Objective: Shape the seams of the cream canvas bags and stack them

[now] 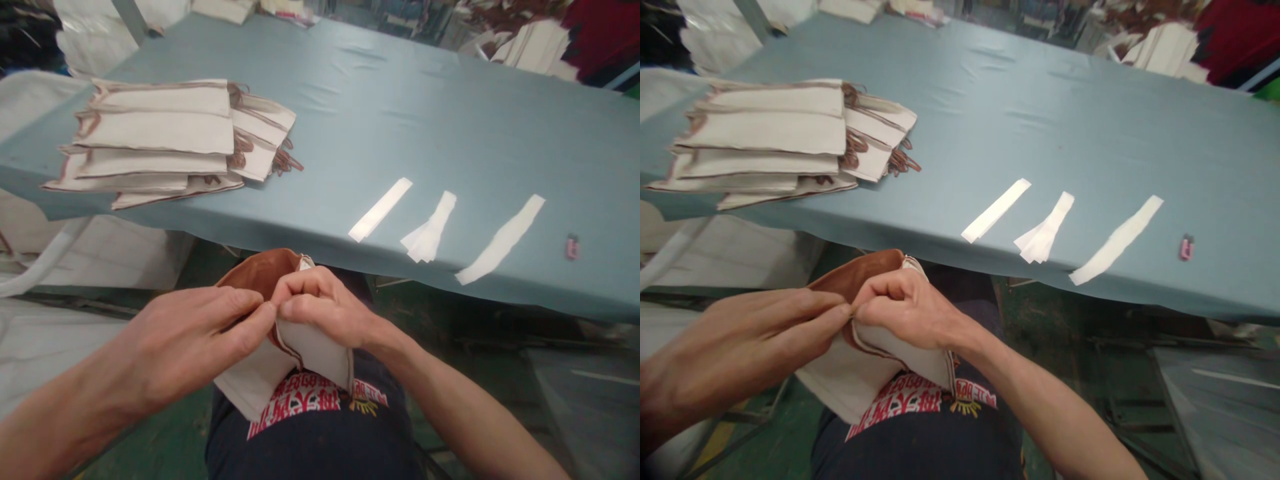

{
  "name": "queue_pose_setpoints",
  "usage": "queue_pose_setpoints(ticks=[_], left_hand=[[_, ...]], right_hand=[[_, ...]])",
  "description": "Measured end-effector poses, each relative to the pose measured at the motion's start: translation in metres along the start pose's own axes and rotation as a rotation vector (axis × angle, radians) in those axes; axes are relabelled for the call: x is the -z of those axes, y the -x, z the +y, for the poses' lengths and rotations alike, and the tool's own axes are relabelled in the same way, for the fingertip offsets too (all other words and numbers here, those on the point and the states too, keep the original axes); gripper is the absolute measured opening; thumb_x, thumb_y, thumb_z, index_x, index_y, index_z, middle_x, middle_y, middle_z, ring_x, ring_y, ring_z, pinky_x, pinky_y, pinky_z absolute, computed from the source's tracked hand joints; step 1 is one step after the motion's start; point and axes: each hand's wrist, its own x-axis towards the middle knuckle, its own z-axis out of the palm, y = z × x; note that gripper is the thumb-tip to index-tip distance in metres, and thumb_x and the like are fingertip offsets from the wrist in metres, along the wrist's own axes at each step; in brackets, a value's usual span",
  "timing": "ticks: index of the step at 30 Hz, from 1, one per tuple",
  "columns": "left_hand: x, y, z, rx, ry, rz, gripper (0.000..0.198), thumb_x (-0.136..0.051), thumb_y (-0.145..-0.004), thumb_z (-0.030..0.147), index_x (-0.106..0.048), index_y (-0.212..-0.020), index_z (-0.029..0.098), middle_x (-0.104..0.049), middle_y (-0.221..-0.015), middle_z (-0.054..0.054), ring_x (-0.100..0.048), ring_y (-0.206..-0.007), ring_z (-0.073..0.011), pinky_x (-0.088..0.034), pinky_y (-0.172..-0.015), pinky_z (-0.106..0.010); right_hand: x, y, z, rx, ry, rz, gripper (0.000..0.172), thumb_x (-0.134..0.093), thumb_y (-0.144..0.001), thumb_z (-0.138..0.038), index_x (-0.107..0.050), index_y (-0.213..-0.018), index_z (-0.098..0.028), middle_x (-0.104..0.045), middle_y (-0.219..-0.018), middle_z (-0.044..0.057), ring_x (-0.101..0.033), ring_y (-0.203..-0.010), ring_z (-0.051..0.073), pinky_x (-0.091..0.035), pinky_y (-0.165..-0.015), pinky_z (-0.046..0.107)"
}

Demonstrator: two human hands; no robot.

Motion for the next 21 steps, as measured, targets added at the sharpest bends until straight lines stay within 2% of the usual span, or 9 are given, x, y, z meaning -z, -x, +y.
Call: queue_pose_setpoints(ticks=[4,7,11,13,16,19,21], left_hand=[[-0.003,-0.009,0.011,-0.01,-0.089,0.149,0.037,-0.048,-0.097,0.007,-0.066,-0.12,0.03,-0.079,-0.091,0.001,-0.075,-0.073,-0.0169,-0.049,-0.059,-0.026],[-0.001,-0.015,0.025,0.075,0.011,0.198,0.03,-0.047,-0.092,0.007,-0.06,-0.109,0.028,-0.078,-0.09,0.002,-0.074,-0.071,-0.0148,-0.049,-0.061,-0.025],[0.008,-0.019,0.038,0.306,0.238,0.154,0.02,-0.047,-0.093,0.022,-0.062,-0.106,0.025,-0.076,-0.087,0.002,-0.071,-0.072,-0.0169,-0.051,-0.065,-0.027],[0.011,-0.02,0.038,0.352,0.345,0.091,0.019,-0.046,-0.1,0.026,-0.064,-0.097,0.024,-0.074,-0.081,0.004,-0.068,-0.068,-0.0147,-0.049,-0.064,-0.024],[0.008,-0.02,0.03,0.214,0.357,0.052,0.031,-0.043,-0.11,0.02,-0.06,-0.085,0.024,-0.068,-0.074,0.006,-0.064,-0.064,-0.0118,-0.046,-0.064,-0.023],[-0.003,-0.016,0.018,0.03,0.151,0.097,0.033,-0.045,-0.112,0.018,-0.054,-0.081,0.025,-0.06,-0.069,0.005,-0.058,-0.059,-0.0141,-0.041,-0.059,-0.029],[-0.01,-0.01,0.012,0.018,0.078,0.086,0.034,-0.046,-0.112,0.017,-0.052,-0.079,0.025,-0.059,-0.068,0.004,-0.056,-0.056,-0.0155,-0.039,-0.057,-0.031]], right_hand=[[0.0,0.007,-0.003,-0.006,0.118,0.007,0.014,-0.057,-0.073,-0.027,-0.067,-0.076,-0.018,-0.062,-0.066,-0.003,-0.05,-0.057,0.01,-0.037,-0.052,0.021],[0.0,0.017,-0.009,0.127,0.262,0.054,0.015,-0.054,-0.071,-0.021,-0.068,-0.074,-0.017,-0.056,-0.061,-0.006,-0.042,-0.053,0.008,-0.032,-0.049,0.02],[-0.005,0.029,-0.013,0.33,0.509,0.142,0.018,-0.053,-0.074,-0.014,-0.071,-0.073,-0.017,-0.06,-0.061,-0.005,-0.046,-0.053,0.008,-0.035,-0.054,0.02],[-0.008,0.033,-0.012,0.397,0.62,0.179,0.019,-0.054,-0.076,-0.014,-0.073,-0.074,-0.017,-0.064,-0.062,-0.004,-0.05,-0.054,0.008,-0.036,-0.055,0.021],[-0.01,0.036,-0.008,0.46,0.719,0.197,0.02,-0.055,-0.078,-0.014,-0.075,-0.076,-0.017,-0.069,-0.064,-0.003,-0.052,-0.054,0.009,-0.037,-0.056,0.022],[-0.01,0.035,-0.001,0.452,0.765,0.223,0.022,-0.055,-0.079,-0.013,-0.076,-0.079,-0.017,-0.069,-0.063,-0.003,-0.049,-0.051,0.008,-0.036,-0.056,0.022],[-0.009,0.033,0.003,0.435,0.773,0.243,0.023,-0.054,-0.079,-0.013,-0.077,-0.08,-0.016,-0.068,-0.062,-0.004,-0.047,-0.05,0.008,-0.035,-0.055,0.022]])
